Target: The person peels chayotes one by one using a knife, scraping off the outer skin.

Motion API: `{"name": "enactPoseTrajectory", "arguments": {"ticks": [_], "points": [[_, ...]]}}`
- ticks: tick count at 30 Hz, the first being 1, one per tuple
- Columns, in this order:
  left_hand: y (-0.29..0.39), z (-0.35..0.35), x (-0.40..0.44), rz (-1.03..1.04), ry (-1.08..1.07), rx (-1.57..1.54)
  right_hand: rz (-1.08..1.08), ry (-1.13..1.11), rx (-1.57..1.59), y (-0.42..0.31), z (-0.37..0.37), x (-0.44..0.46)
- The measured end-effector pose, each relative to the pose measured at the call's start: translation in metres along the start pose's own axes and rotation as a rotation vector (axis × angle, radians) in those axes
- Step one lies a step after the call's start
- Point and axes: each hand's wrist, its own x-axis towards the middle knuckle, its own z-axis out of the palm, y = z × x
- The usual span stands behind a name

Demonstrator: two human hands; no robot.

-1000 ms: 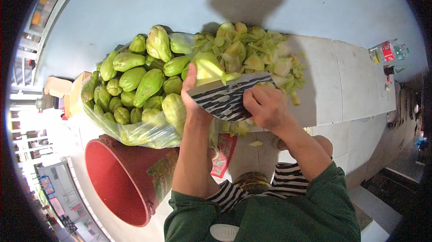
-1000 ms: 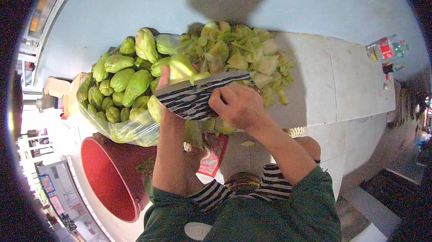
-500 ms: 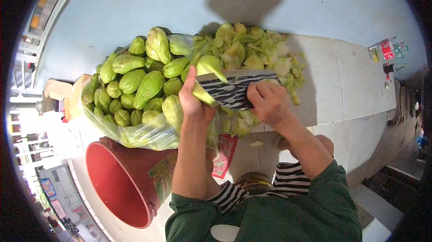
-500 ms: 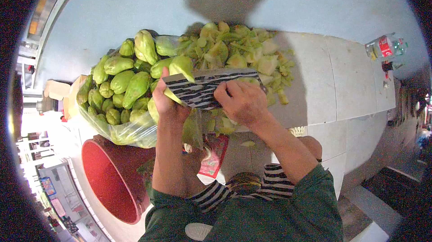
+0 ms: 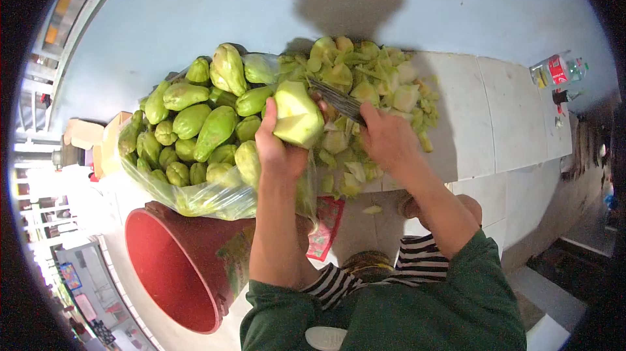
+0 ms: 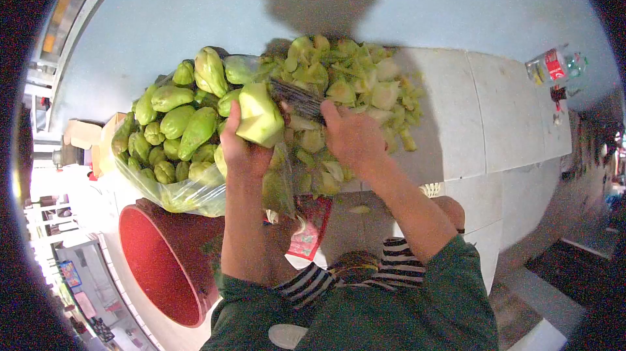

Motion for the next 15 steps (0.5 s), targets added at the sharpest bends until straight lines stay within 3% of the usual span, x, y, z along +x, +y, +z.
{"name": "enactPoseTrajectory", "arguments": {"ticks": [2, 3, 5, 8, 11, 12, 15], "points": [[0.0, 0.003, 0.002, 0.017, 0.027, -0.043, -0.238, 0.206, 0.085, -0.007, -0.007, -0.004], [0.001, 0.003, 0.003, 0.029, 0.048, -0.08, -0.238, 0.206, 0.089, -0.007, -0.004, -0.006], [-0.001, -0.003, 0.006, 0.011, 0.025, -0.09, -0.471, 0.305, 0.073, -0.004, 0.002, -0.008], [-0.011, -0.013, 0.009, -0.043, -0.034, -0.104, -0.598, 0.435, 0.002, -0.009, 0.005, -0.011], [-0.019, -0.025, 0.015, -0.118, -0.171, -0.138, -0.663, 0.387, 0.023, -0.012, -0.006, -0.015], [-0.02, -0.015, 0.01, -0.122, -0.071, -0.112, -0.661, 0.387, 0.023, -0.012, -0.005, -0.015], [-0.029, -0.016, 0.011, -0.124, -0.083, -0.153, -0.681, 0.447, 0.017, -0.013, -0.005, -0.014]]}}
